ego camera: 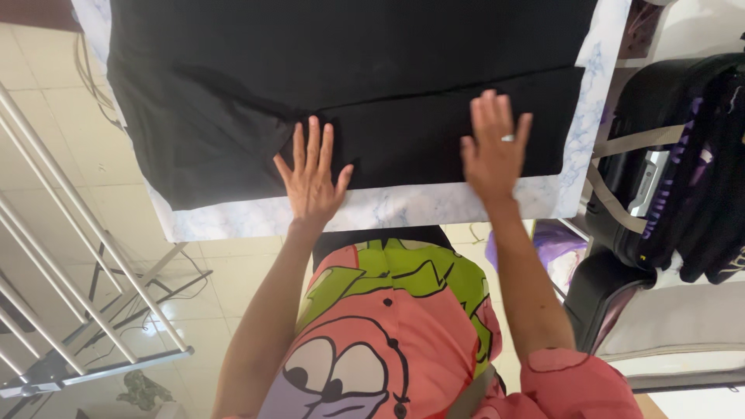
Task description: The person picks up a shirt and a pair of pants, spreading them out on a table before folding them into squares and placing them on top of other folded items in a suitcase.
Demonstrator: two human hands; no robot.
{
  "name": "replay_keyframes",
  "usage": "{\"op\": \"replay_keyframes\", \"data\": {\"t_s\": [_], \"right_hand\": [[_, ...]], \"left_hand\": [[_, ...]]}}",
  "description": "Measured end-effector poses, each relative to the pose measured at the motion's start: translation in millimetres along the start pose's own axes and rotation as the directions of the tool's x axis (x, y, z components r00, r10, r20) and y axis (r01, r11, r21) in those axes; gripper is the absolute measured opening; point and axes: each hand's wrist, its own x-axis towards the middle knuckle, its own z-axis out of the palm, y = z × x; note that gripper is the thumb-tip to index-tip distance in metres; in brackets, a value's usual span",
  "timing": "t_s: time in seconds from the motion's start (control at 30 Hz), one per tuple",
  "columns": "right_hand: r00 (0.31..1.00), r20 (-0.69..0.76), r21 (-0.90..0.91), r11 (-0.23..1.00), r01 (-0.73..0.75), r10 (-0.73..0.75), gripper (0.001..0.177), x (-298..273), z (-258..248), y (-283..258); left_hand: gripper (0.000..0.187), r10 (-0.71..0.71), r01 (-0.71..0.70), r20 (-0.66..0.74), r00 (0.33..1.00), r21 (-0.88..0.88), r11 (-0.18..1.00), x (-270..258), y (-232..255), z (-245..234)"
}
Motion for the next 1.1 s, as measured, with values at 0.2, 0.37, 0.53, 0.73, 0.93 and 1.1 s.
{"op": "replay_keyframes", "data": {"t_s": [0.2, 0.37, 0.53, 0.73, 0.93, 1.1], "right_hand": [[0.995, 0.000, 0.038, 0.994, -0.103, 0.103, 0.065, -8, -22, 47], [0.992, 0.027, 0.024, 0.992, -0.123, 0.122, 0.065, -9, -27, 47], [0.981, -0.017, 0.028, 0.981, -0.194, 0.195, 0.061, -5, -24, 32], [0.977, -0.016, 0.054, 0.975, 0.214, -0.214, 0.063, 14, 10, -78], [0.870, 0.075, 0.227, 0.858, 0.460, -0.487, 0.070, 35, 24, -187], [0.862, 0.037, 0.257, 0.838, 0.481, -0.506, 0.070, 67, 16, -218]], "left_hand": [[0.078, -0.125, 0.138, 0.144, 0.982, -0.081, 0.987, -17, -31, -12], [0.074, -0.123, 0.120, -0.090, 0.988, -0.038, 0.992, -36, -74, -11], [0.078, -0.293, 0.274, -0.154, 0.943, -0.134, 0.952, -49, -108, -19], [0.080, -0.358, 0.329, -0.191, 0.914, -0.169, 0.929, -43, -109, -20], [0.083, -0.365, 0.329, -0.179, 0.914, -0.200, 0.923, -47, -109, -22], [0.079, -0.425, 0.366, -0.227, 0.876, -0.259, 0.894, -49, -97, -11]]}}
